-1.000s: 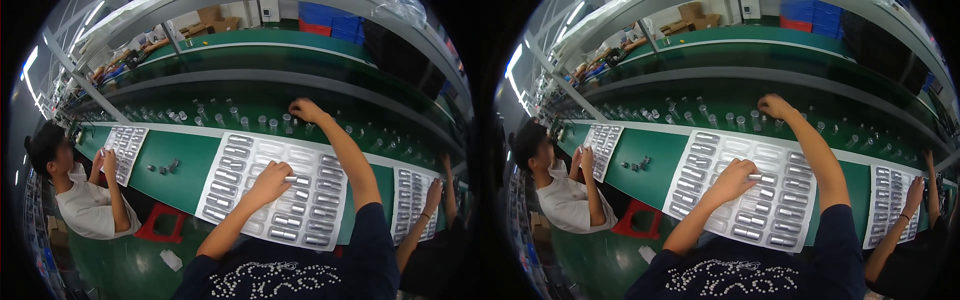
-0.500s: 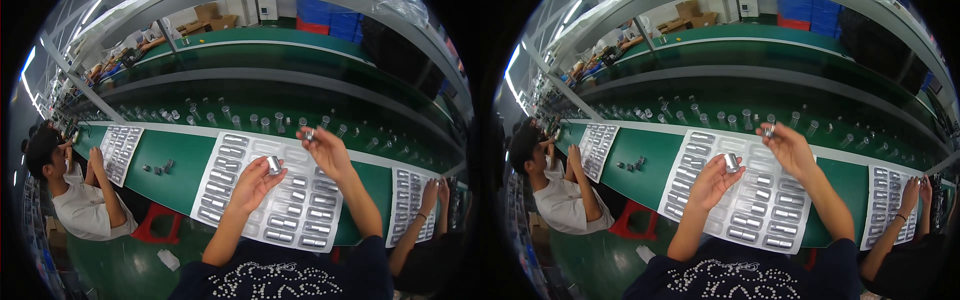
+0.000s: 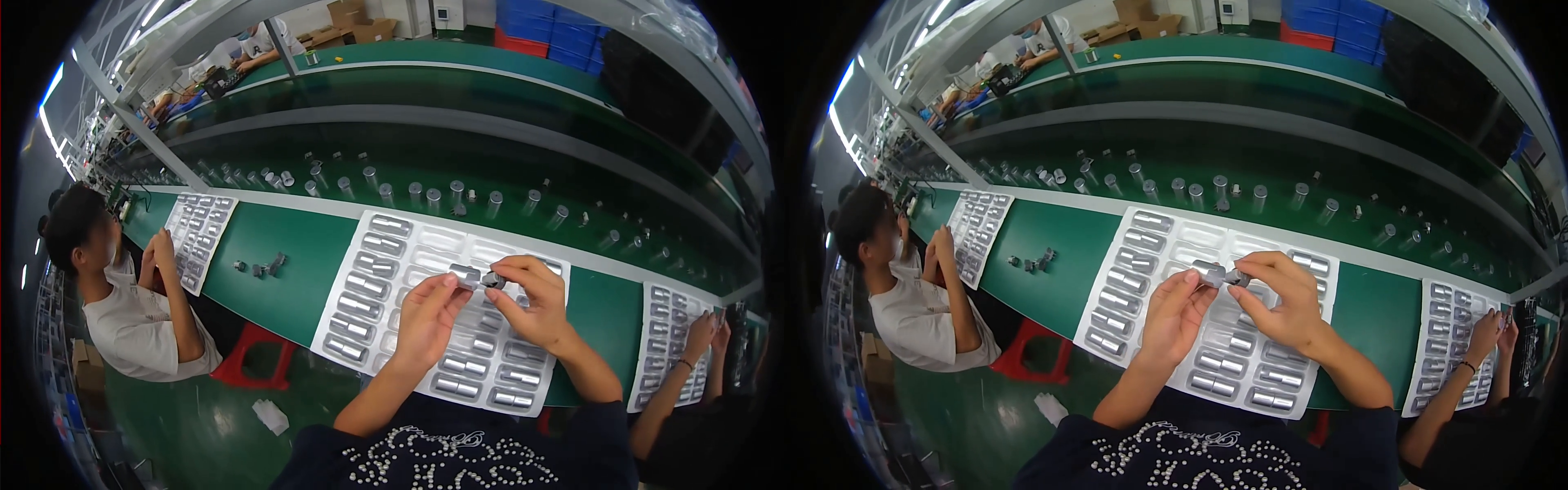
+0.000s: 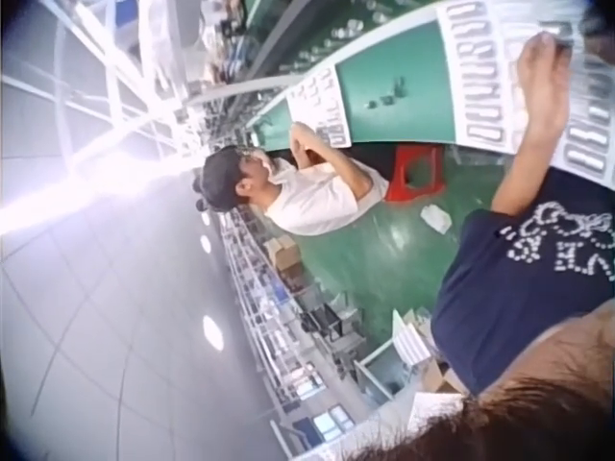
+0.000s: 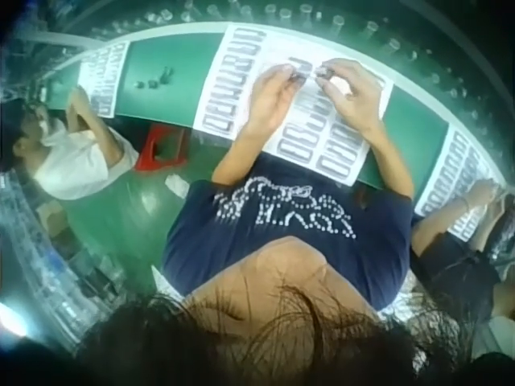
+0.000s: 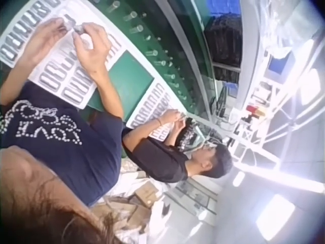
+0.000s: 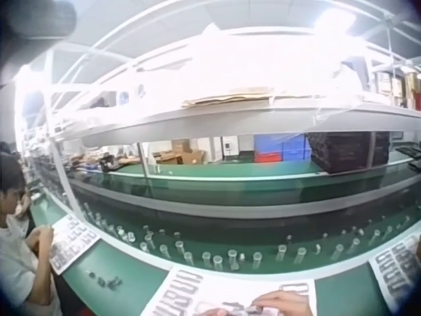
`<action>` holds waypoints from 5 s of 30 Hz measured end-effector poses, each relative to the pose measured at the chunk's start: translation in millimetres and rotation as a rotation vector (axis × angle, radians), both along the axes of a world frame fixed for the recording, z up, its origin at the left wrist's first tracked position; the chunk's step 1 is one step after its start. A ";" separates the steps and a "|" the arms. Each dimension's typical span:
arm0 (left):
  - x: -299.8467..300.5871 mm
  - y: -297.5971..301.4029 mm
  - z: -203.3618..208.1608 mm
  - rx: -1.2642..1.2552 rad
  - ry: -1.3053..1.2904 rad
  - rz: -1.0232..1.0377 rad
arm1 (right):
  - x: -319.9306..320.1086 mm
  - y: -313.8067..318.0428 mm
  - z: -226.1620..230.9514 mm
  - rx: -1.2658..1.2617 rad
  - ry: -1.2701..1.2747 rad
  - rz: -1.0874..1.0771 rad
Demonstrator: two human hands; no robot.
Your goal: The person assembles small metal housings and internal components into plastic trays by hand.
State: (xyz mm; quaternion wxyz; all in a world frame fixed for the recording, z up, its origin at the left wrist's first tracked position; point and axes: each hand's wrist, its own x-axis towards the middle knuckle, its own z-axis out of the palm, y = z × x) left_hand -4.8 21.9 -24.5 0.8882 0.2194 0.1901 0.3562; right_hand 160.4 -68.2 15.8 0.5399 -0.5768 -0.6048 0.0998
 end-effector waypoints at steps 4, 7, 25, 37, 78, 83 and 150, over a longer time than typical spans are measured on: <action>3.0 -6.2 0.6 -0.029 -0.023 -0.024 | -9.8 0.9 5.1 -0.010 -0.117 -0.025; 3.1 -7.4 -0.6 -0.054 -0.022 -0.015 | -12.6 2.1 4.3 0.004 -0.086 -0.039; 4.7 -9.3 -16.0 -0.296 -0.051 -0.162 | 11.3 5.4 -35.3 -0.091 0.267 0.264; 17.2 -12.7 -23.9 -0.159 -0.104 -0.113 | 5.3 15.4 -22.4 0.014 -0.082 0.117; 0.9 25.2 -12.7 -0.072 -0.099 -0.186 | 64.8 88.0 -15.6 -0.160 1.316 0.240; 0.9 22.4 -4.7 -0.251 -0.181 -0.210 | 45.6 30.8 -32.0 -0.222 1.471 0.312; -16.0 11.2 3.3 1.106 0.301 0.256 | -15.7 6.6 9.1 -0.425 0.806 0.197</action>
